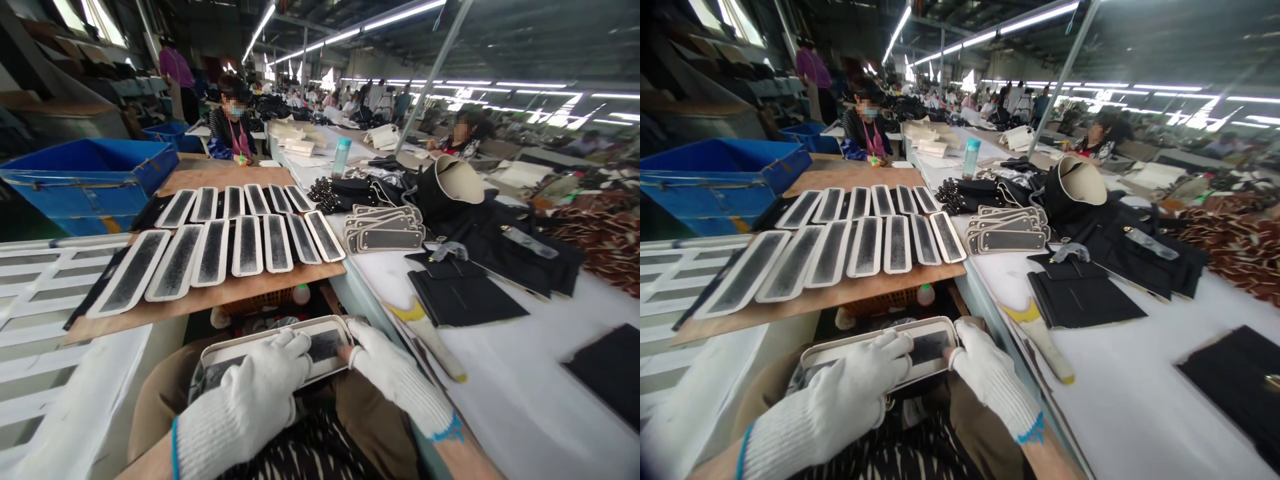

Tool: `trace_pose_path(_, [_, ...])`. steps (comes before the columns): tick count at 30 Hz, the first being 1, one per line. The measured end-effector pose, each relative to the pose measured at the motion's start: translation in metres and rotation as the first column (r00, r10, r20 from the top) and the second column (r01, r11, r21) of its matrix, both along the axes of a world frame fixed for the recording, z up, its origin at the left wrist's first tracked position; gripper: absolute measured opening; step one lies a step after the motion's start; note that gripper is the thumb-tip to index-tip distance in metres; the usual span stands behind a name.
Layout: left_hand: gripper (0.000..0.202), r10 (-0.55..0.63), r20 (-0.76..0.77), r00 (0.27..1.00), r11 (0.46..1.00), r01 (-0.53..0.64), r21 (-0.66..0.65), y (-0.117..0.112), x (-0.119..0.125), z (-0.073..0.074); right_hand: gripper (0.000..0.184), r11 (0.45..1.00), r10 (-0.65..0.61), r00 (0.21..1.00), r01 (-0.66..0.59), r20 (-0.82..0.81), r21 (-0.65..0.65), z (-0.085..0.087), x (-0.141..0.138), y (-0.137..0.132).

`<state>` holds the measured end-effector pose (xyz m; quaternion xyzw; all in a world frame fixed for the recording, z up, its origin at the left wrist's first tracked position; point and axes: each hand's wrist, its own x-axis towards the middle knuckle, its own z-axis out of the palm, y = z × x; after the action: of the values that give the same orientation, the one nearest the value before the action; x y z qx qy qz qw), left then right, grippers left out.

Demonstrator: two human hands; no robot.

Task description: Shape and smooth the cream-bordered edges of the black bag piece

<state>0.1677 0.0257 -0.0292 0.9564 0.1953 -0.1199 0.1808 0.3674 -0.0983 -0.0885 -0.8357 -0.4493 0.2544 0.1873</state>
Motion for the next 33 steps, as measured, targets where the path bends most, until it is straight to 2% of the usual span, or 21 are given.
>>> trace_pose_path(3, [0.047,-0.068,0.037,0.997,0.998,0.068,-0.011,0.002,0.016,-0.012,0.06,1.0,0.002,1.0,-0.002,-0.018,-0.017,0.005,-0.002,-0.005])
trace_pose_path(6, [0.044,-0.145,0.083,0.986,0.989,0.143,0.029,0.004,0.025,-0.023,0.063,0.992,-0.012,1.0,0.008,-0.028,-0.124,0.017,-0.009,-0.001])
trace_pose_path(9, [0.047,-0.126,0.068,0.99,0.989,0.12,0.09,0.0,0.028,-0.028,0.065,0.973,-0.007,1.0,0.004,-0.012,-0.232,0.029,-0.014,0.007])
trace_pose_path(12, [0.053,-0.107,0.06,0.992,0.99,0.101,0.1,-0.003,0.027,-0.026,0.062,0.979,0.039,0.999,-0.035,0.019,-0.199,0.03,-0.012,0.007])
trace_pose_path(15, [0.058,-0.105,0.078,0.991,0.991,0.098,0.09,-0.004,0.025,-0.023,0.059,0.99,0.064,0.998,-0.062,0.01,-0.124,0.02,-0.005,-0.001])
trace_pose_path(19, [0.065,-0.073,0.114,0.991,0.993,0.061,0.105,-0.005,0.025,-0.019,0.055,0.998,0.004,1.0,-0.004,0.011,-0.056,0.009,-0.001,-0.005])
trace_pose_path(23, [0.061,-0.079,0.026,0.997,0.992,0.076,0.098,-0.008,0.028,-0.016,0.049,0.999,-0.045,0.989,0.043,0.138,0.021,0.011,-0.01,0.009])
trace_pose_path(27, [0.062,-0.061,-0.007,0.998,0.99,0.062,0.129,-0.009,0.03,-0.018,0.044,0.999,-0.028,0.974,0.032,0.226,-0.014,0.011,-0.016,0.026])
trace_pose_path(30, [0.076,-0.03,0.016,0.999,0.992,0.028,0.122,-0.009,0.029,-0.021,0.044,0.999,-0.016,0.979,0.022,0.205,-0.024,0.008,-0.013,0.03])
trace_pose_path(33, [0.082,-0.014,-0.035,0.999,0.995,0.018,0.098,-0.011,0.031,-0.017,0.043,1.0,-0.016,0.985,0.015,0.17,0.003,0.005,-0.008,0.027])
